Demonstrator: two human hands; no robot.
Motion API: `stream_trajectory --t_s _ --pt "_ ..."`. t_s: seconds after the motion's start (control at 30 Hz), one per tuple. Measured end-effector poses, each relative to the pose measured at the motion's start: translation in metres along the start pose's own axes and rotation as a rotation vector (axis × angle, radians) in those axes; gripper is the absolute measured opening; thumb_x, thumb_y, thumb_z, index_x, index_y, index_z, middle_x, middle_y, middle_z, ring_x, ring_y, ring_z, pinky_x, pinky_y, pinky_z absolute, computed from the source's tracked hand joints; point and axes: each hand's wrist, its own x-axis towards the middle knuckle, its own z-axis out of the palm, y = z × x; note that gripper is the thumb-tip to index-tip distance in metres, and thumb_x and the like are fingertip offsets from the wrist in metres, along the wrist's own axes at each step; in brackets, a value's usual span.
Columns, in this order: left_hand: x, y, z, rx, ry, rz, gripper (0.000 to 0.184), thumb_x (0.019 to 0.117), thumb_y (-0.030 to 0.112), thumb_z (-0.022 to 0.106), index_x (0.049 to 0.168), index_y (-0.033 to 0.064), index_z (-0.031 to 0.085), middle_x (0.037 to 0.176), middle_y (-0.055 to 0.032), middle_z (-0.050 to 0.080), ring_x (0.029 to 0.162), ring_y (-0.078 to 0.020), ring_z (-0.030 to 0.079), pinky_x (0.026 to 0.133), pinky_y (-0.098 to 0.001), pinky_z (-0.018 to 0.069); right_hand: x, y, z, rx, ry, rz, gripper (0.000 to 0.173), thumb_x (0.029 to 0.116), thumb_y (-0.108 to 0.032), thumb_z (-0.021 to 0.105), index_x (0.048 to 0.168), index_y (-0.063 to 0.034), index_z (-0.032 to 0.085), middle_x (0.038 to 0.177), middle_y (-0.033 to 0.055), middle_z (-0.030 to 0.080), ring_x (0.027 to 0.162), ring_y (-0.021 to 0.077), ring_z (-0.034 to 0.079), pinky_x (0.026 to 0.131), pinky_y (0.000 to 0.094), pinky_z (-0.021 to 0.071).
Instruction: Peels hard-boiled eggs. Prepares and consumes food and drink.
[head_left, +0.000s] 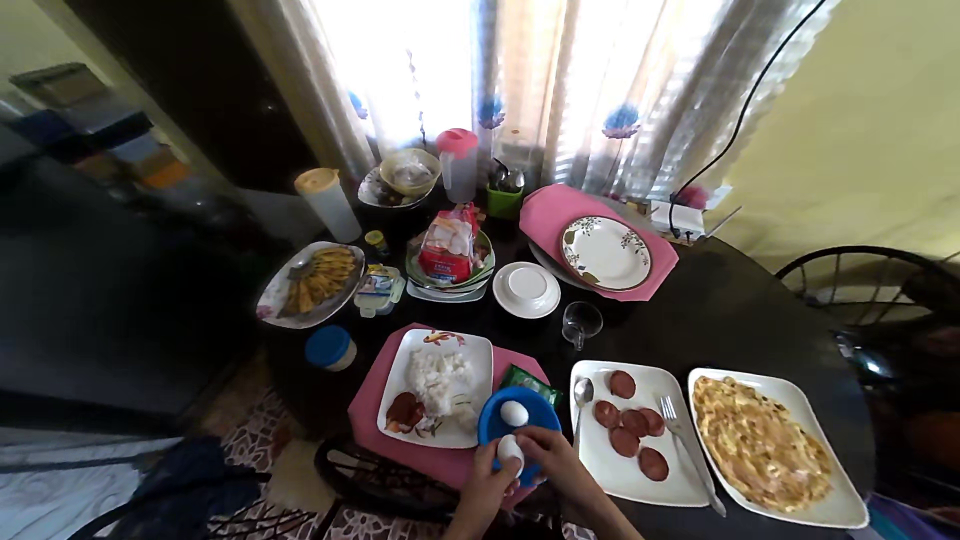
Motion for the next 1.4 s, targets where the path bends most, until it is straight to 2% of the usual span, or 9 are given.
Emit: stream_trajectory --t_s 0.13,0.23,0.33,0.53,0.73,0.87,1.2,1.3,1.4 --pt "-0.001 0.008 0.002 0.246 0.022 0.039 0.064 0.0942 0.023 0.071 0.148 -0.002 0.047 0.139 -0.0296 0.05 0.117 -0.0357 0.062 0.095 -0.0456 0.0568 -0.007 -0.002 0.005 0.319 -0.036 0.118 0.039 0.1084 -0.03 0.049 0.136 -0.0045 0.061 0.121 0.0151 0.07 0.103 0.025 0.071 0.083 0.0444 0.0611" --pt "-0.009 0.024 0.002 -0.022 0.107 -0.086 0.053 0.1038 0.016 0.057 0.148 -0.0053 0.038 0.136 -0.0277 0.055 0.105 -0.0309 0.069 0.088 -0.0429 0.0596 -0.005 -0.001 0.004 0.547 0.062 0.161 0.036 0.1101 -0.025 0.046 0.132 0.0009 0.06 0.116 0.0167 0.069 0.099 0.0259 0.071 0.083 0.0434 0.0616" --pt "-0.008 0.034 -0.005 -0.493 0.415 -0.265 0.039 0.1099 0.012 0.042 0.142 -0.0089 0.037 0.124 -0.0273 0.053 0.092 -0.0266 0.066 0.08 -0.0353 0.0584 0.001 0.005 0.0 0.613 0.172 0.177 0.035 0.1102 -0.024 0.046 0.131 0.0011 0.059 0.114 0.0161 0.068 0.093 0.0233 0.07 0.079 0.0399 0.0609" --pt "0.024 0.014 -0.035 -0.766 0.756 -0.451 0.048 0.11 0.015 0.042 0.153 -0.0003 0.03 0.156 -0.0253 0.035 0.133 -0.0371 0.047 0.104 -0.0476 0.046 0.005 0.006 -0.006 0.546 0.211 0.155 0.036 0.111 -0.025 0.044 0.13 0.0016 0.059 0.11 0.0162 0.068 0.089 0.0227 0.07 0.077 0.0389 0.0614" --pt "0.054 -0.004 -0.048 -0.67 0.773 -0.529 0.041 0.112 0.02 0.036 0.148 -0.0012 0.038 0.14 -0.0283 0.049 0.105 -0.0322 0.063 0.082 -0.0392 0.0562 0.008 0.001 -0.005 0.518 0.222 0.171 0.036 0.1117 -0.024 0.042 0.129 0.002 0.059 0.111 0.0168 0.066 0.091 0.023 0.069 0.077 0.0392 0.0609" --pt "0.058 -0.006 -0.062 -0.588 0.83 -0.506 0.039 0.1105 0.018 0.042 0.142 -0.0052 0.044 0.135 -0.0291 0.053 0.1 -0.0317 0.066 0.078 -0.0387 0.0581 0.009 0.002 -0.004 0.476 0.213 0.155 0.035 0.1108 -0.024 0.045 0.13 0.0015 0.06 0.113 0.0172 0.066 0.093 0.0236 0.07 0.077 0.0395 0.0611" --pt "0.06 0.005 -0.1 -0.457 0.867 -0.468 0.036 0.1095 0.016 0.043 0.137 -0.0054 0.049 0.128 -0.0282 0.057 0.096 -0.0314 0.066 0.077 -0.0405 0.0578 0.007 0.007 -0.004 0.321 0.154 0.105 0.035 0.1085 -0.024 0.05 0.132 -0.0011 0.063 0.121 0.0166 0.067 0.1 0.0234 0.07 0.081 0.0403 0.0612" --pt "0.049 0.015 -0.094 -0.515 0.822 -0.478 0.04 0.109 0.017 0.044 0.144 -0.0019 0.042 0.136 -0.0275 0.054 0.103 -0.0325 0.064 0.08 -0.0416 0.0562 0.009 0.003 -0.003 0.289 0.155 0.105 0.035 0.1093 -0.024 0.048 0.132 -0.0012 0.063 0.121 0.0166 0.067 0.099 0.0228 0.07 0.082 0.0403 0.0609" --pt "0.022 0.03 -0.064 -0.321 0.743 -0.348 0.046 0.1063 0.012 0.047 0.148 -0.0054 0.037 0.142 -0.0331 0.047 0.12 -0.0423 0.055 0.093 -0.0537 0.0503 0.01 0.003 -0.003 0.243 0.152 0.076 0.037 0.1088 -0.024 0.047 0.132 -0.0011 0.063 0.122 0.0176 0.067 0.101 0.0245 0.07 0.083 0.0429 0.0609"
